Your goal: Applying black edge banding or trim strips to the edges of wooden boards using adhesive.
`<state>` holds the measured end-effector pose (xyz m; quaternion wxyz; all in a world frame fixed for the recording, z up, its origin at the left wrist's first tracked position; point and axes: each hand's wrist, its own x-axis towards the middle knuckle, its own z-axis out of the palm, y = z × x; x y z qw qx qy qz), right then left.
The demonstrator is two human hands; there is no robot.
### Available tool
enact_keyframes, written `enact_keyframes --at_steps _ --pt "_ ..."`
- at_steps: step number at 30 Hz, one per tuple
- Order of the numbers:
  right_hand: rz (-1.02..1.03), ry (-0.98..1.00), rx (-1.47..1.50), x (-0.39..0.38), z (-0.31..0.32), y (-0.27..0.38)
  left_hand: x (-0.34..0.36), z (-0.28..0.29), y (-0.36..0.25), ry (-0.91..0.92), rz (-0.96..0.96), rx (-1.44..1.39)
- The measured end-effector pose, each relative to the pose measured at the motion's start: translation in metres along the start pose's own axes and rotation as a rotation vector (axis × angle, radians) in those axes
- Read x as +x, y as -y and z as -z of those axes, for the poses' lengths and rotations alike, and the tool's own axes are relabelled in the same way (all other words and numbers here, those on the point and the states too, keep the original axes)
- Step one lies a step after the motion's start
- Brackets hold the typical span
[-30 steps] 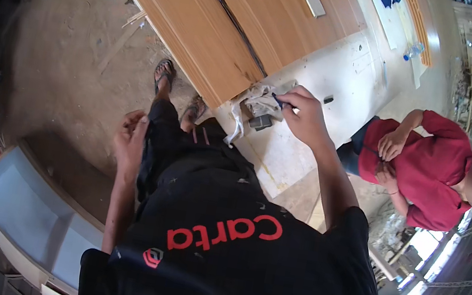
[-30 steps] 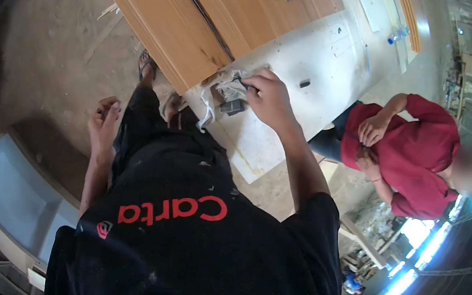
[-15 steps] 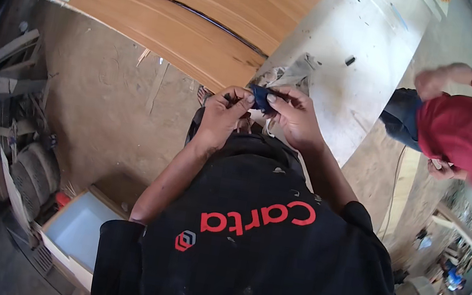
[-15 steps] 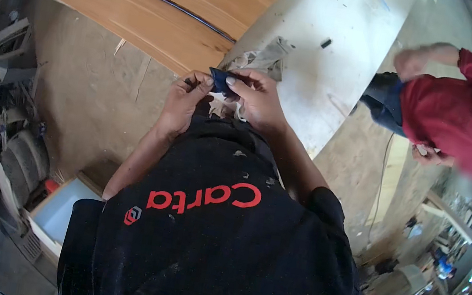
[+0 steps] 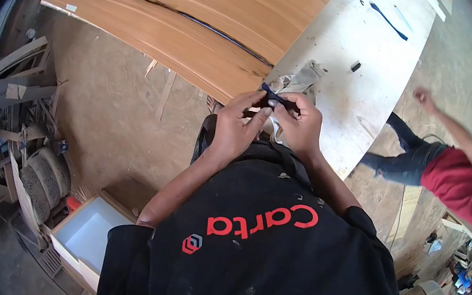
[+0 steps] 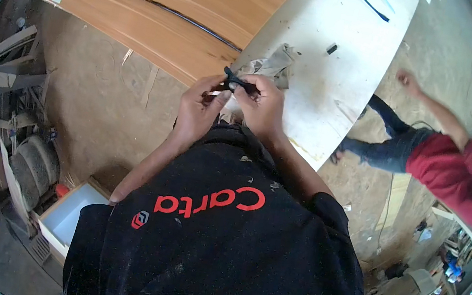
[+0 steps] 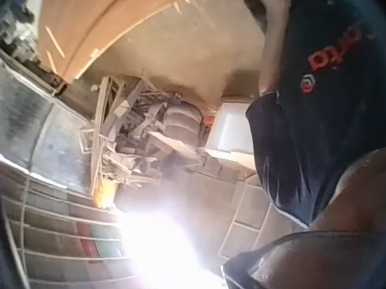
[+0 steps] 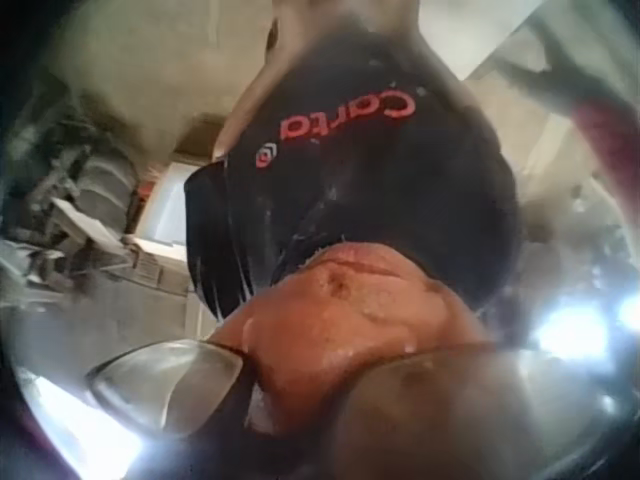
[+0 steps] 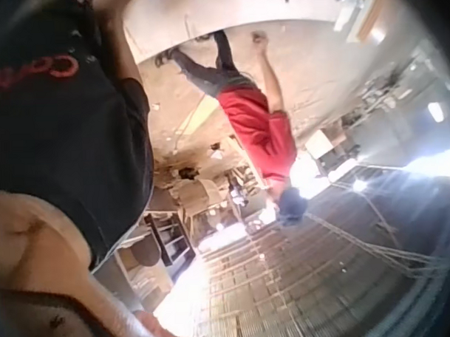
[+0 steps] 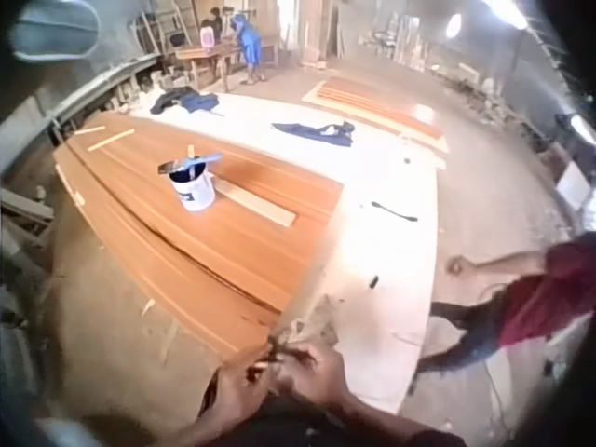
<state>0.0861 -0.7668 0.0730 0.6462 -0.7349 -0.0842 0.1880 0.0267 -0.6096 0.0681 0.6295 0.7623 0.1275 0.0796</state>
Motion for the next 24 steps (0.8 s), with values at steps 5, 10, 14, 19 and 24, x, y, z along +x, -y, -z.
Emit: enact_keyframes --at_steps 5,10,14,19,24 --pt "0.213 0.143 0.0 0.023 0.005 -0.012 0.004 0.006 0.012 0.101 0.261 -0.357" --pt "0.061 0.296 0.121 0.039 0.005 -0.01 0.008 0.003 0.033 0.017 0.425 -0.606" --pt "-0.15 0.335 -0.022 0.067 0.01 -0.005 0.014 0.004 0.033 -0.037 0.439 -0.597" --pt "0.18 0.159 -0.381 0.129 0.019 -0.03 0.0 0.027 0.048 -0.123 0.481 -0.584" --pt "0.355 0.332 -0.797 0.147 0.023 -0.032 -0.022 0.047 0.059 -0.2 0.511 -0.537"
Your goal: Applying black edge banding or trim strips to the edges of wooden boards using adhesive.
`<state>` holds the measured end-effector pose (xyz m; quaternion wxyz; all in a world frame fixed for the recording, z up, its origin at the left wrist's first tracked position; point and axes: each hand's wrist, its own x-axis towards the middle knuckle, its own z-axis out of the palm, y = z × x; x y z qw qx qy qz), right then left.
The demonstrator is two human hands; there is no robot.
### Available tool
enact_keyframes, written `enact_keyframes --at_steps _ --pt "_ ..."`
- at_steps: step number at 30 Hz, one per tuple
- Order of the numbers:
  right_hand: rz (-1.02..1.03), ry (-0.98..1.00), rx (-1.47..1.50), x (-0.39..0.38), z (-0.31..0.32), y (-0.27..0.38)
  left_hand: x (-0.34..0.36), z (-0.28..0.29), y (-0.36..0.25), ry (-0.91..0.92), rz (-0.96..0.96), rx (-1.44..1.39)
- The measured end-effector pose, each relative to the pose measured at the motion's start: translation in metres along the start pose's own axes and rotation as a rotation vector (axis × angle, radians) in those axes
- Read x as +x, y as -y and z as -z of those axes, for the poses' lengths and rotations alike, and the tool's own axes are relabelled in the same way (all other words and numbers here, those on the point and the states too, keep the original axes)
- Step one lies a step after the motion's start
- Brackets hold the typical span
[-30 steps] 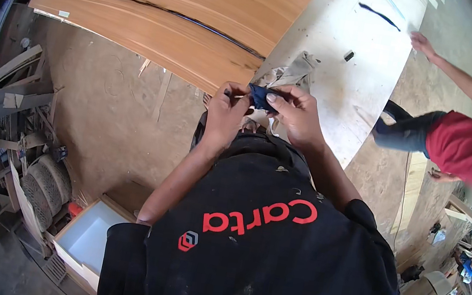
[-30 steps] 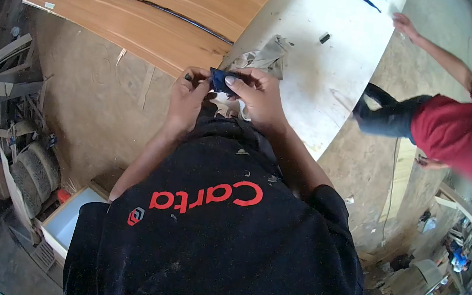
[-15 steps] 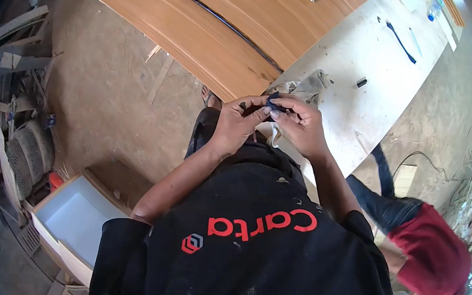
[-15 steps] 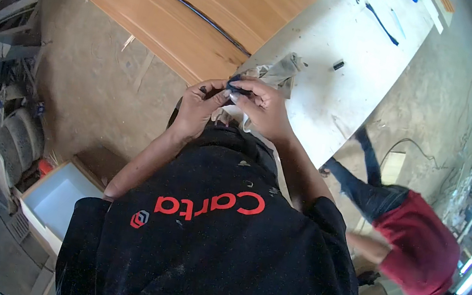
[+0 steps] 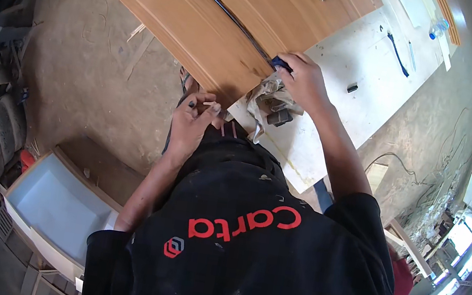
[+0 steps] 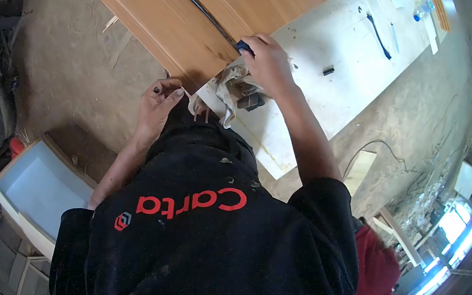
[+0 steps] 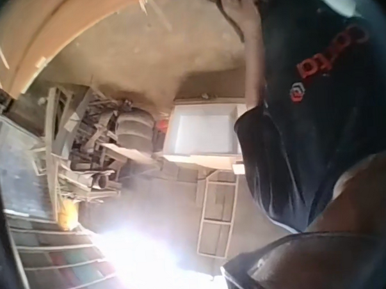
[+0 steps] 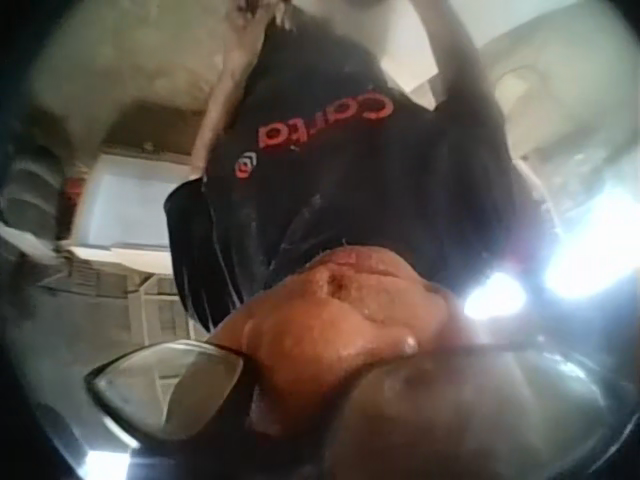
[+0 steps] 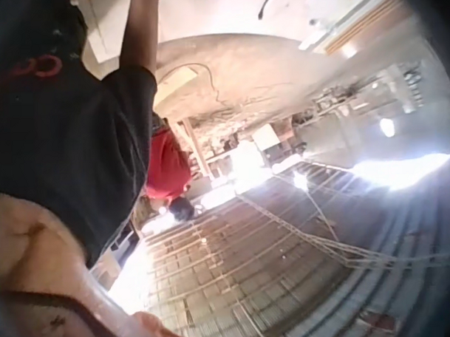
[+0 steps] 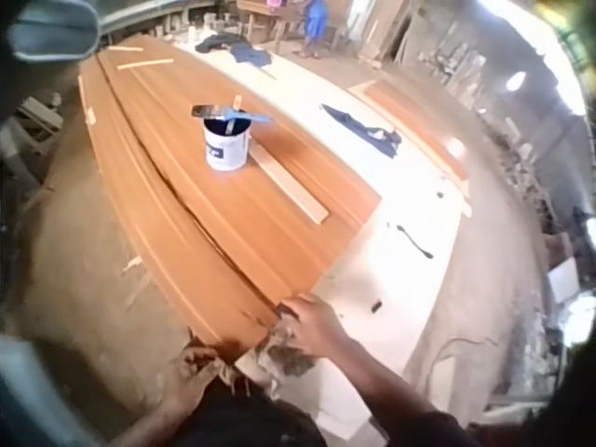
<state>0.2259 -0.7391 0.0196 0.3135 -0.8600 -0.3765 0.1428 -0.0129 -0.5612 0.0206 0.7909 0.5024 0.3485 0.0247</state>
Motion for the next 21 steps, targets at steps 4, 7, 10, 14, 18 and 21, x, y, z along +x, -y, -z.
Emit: enact_keyframes --at_steps 4,7,10,14,18,21 --pt "0.073 0.11 -0.119 0.009 -0.001 0.001 -0.009 0.009 0.002 -0.04 0.016 -0.023" --pt "0.126 0.111 -0.154 0.013 -0.007 -0.004 -0.011 0.011 -0.001 -0.052 0.076 -0.037" --pt "0.207 0.078 -0.168 0.025 -0.014 -0.006 -0.008 0.014 0.004 -0.078 0.034 -0.084" --pt "0.292 0.041 -0.189 0.045 -0.023 -0.004 -0.004 0.021 0.008 -0.103 -0.006 -0.108" --pt "0.324 0.048 -0.22 0.066 -0.029 0.003 -0.001 0.031 0.007 -0.116 -0.008 -0.056" --pt "0.356 0.025 -0.245 0.08 -0.036 0.005 0.001 0.037 0.003 -0.126 -0.001 -0.036"
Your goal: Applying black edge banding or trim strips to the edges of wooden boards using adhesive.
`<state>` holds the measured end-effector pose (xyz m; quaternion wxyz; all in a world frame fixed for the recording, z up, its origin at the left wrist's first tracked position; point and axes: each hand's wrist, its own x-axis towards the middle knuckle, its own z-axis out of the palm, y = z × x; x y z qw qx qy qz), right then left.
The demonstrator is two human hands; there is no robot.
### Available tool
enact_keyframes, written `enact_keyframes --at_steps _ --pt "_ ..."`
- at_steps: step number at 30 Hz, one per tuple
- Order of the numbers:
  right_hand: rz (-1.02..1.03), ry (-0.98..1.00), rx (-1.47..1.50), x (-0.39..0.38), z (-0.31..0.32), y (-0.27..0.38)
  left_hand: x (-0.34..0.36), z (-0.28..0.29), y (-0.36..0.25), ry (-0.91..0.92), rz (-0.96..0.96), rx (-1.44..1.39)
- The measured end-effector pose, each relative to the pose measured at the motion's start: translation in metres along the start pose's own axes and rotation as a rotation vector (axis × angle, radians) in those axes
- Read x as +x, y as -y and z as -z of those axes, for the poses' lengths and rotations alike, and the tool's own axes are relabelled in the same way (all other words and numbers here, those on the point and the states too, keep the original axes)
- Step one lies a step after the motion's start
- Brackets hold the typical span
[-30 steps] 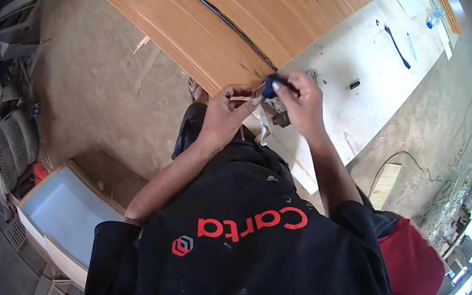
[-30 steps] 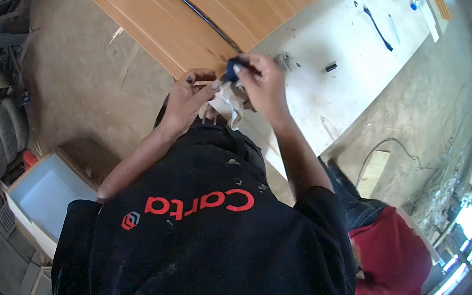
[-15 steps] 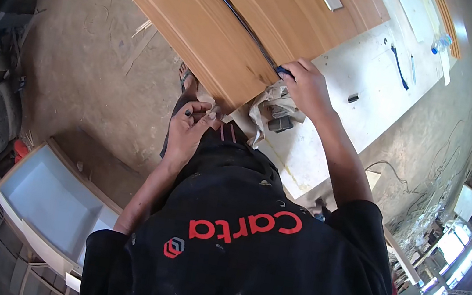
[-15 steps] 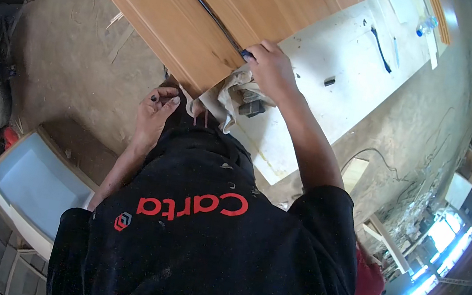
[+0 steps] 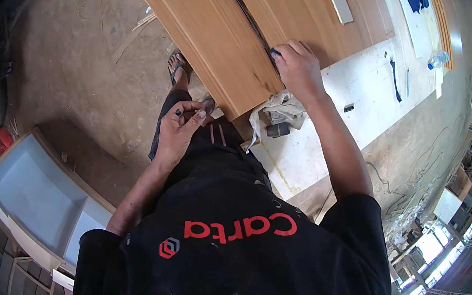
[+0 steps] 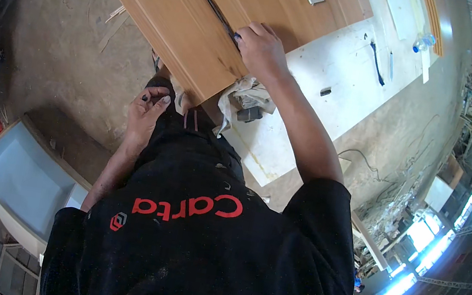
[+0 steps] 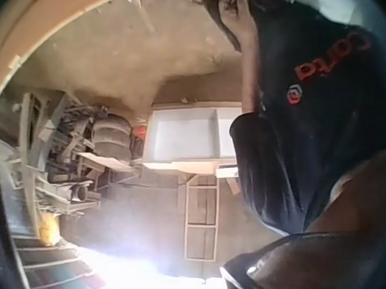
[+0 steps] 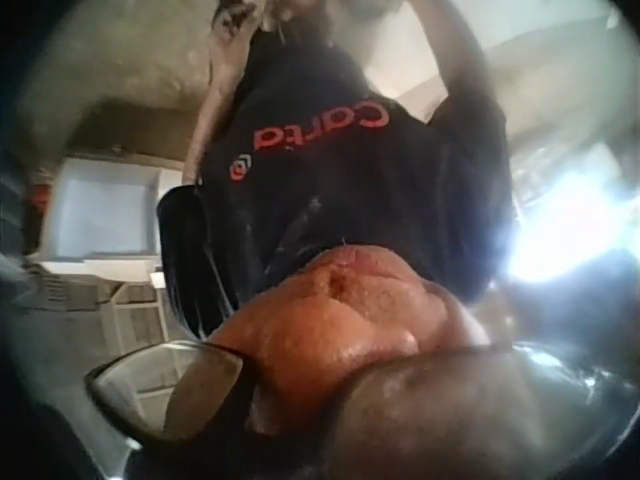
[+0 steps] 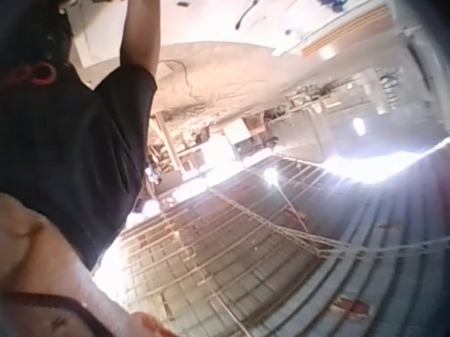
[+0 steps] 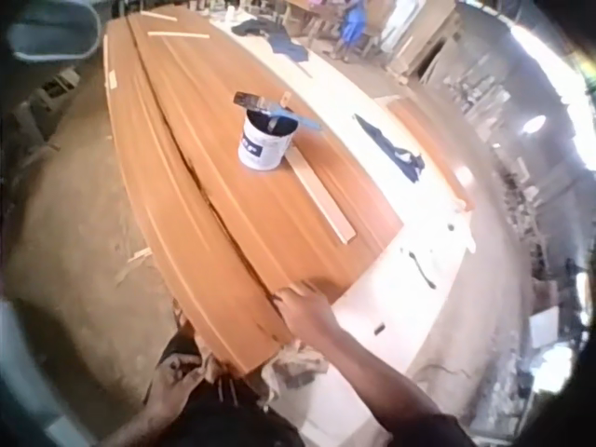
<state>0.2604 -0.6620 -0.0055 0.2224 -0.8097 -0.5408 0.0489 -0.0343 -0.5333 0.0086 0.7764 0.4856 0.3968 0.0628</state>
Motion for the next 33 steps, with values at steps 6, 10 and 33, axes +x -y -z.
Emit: enact_keyframes --at_steps 6,10,33 --pt "0.001 0.005 -0.013 0.029 -0.006 0.003 0.002 0.011 -0.006 -0.028 0.029 0.065" --pt "0.024 0.052 -0.076 0.059 -0.005 0.009 0.004 0.019 0.002 -0.05 0.024 0.026" --pt "-0.046 0.01 0.083 0.027 0.004 0.009 0.011 0.032 0.009 -0.058 0.038 0.07"
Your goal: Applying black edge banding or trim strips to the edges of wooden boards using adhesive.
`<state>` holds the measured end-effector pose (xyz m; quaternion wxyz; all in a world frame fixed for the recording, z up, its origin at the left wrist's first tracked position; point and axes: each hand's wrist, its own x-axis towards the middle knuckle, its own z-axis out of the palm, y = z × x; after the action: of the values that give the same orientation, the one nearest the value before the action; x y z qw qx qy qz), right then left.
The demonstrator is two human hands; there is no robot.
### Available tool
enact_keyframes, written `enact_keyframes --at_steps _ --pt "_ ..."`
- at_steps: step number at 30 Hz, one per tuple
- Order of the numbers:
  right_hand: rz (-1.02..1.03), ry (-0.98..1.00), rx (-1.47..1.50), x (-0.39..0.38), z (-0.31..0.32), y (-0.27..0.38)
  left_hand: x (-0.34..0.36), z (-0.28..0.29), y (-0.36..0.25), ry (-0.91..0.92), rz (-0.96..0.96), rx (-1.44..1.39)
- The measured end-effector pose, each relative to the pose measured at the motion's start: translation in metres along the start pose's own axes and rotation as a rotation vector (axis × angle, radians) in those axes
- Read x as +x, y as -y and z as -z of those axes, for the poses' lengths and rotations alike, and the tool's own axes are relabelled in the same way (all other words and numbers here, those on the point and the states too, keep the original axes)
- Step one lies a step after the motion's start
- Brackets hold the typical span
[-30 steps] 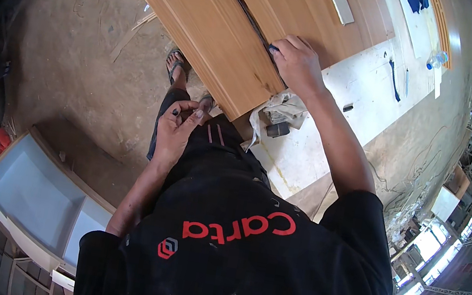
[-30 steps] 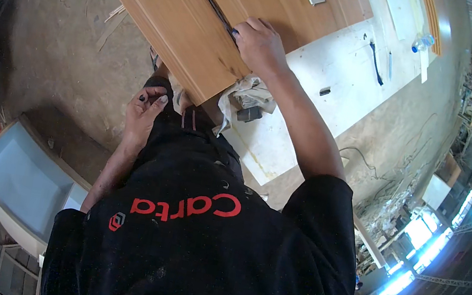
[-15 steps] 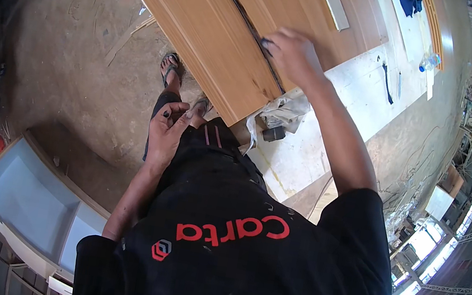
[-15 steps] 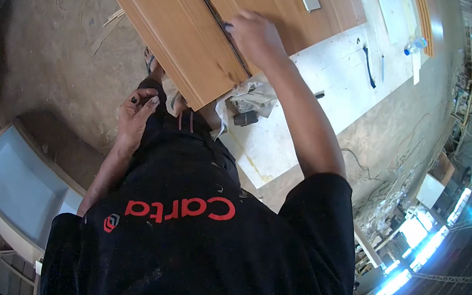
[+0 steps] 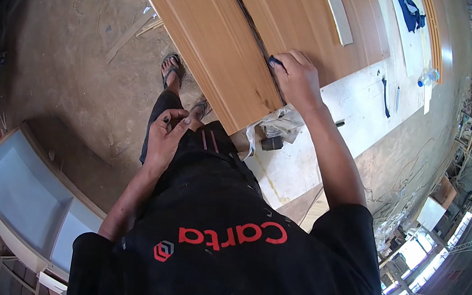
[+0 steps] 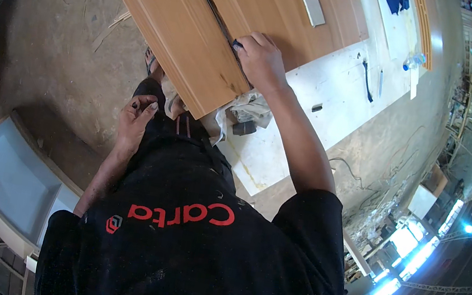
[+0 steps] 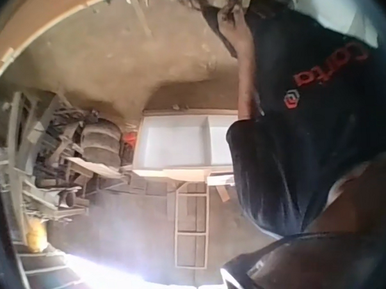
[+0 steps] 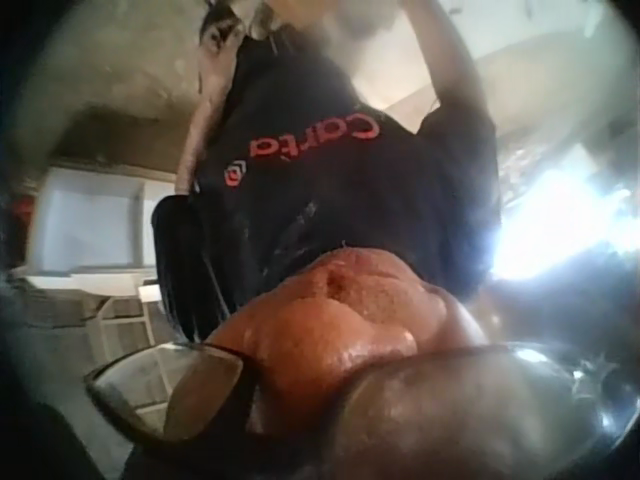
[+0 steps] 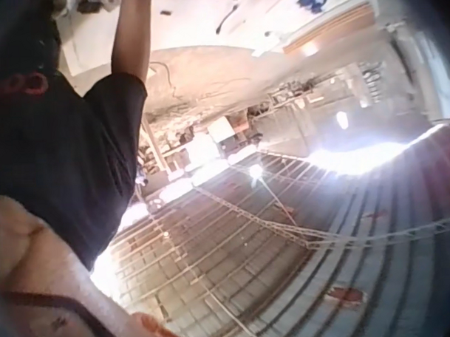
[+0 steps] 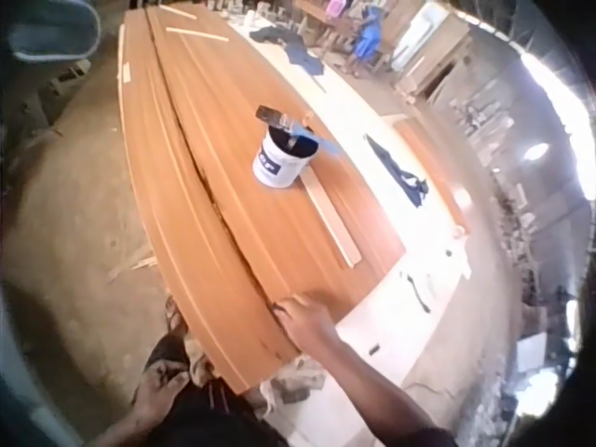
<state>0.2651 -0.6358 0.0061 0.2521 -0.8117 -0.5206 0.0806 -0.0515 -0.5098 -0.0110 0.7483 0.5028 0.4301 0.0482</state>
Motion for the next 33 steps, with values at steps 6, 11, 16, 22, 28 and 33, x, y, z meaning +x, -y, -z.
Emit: enact_keyframes --at_steps 6,11,16,22,28,33 --pt "0.059 -0.021 -0.053 0.036 -0.011 0.001 0.003 0.006 0.002 -0.03 0.033 -0.023" --pt "0.084 -0.002 -0.077 0.059 -0.016 0.001 0.008 0.015 0.003 -0.035 0.058 -0.04" --pt "0.092 0.01 -0.089 0.074 -0.021 0.002 0.014 0.019 0.001 -0.068 0.058 -0.069" --pt "0.115 -0.004 -0.101 0.09 -0.027 0.003 0.021 0.02 -0.009 -0.076 0.06 -0.115" --pt "0.153 -0.016 -0.137 0.107 -0.033 0.003 0.031 0.027 -0.005 -0.095 0.056 -0.071" --pt "0.167 -0.017 -0.125 0.124 -0.034 0.006 0.036 0.036 -0.003 -0.112 0.059 -0.065"
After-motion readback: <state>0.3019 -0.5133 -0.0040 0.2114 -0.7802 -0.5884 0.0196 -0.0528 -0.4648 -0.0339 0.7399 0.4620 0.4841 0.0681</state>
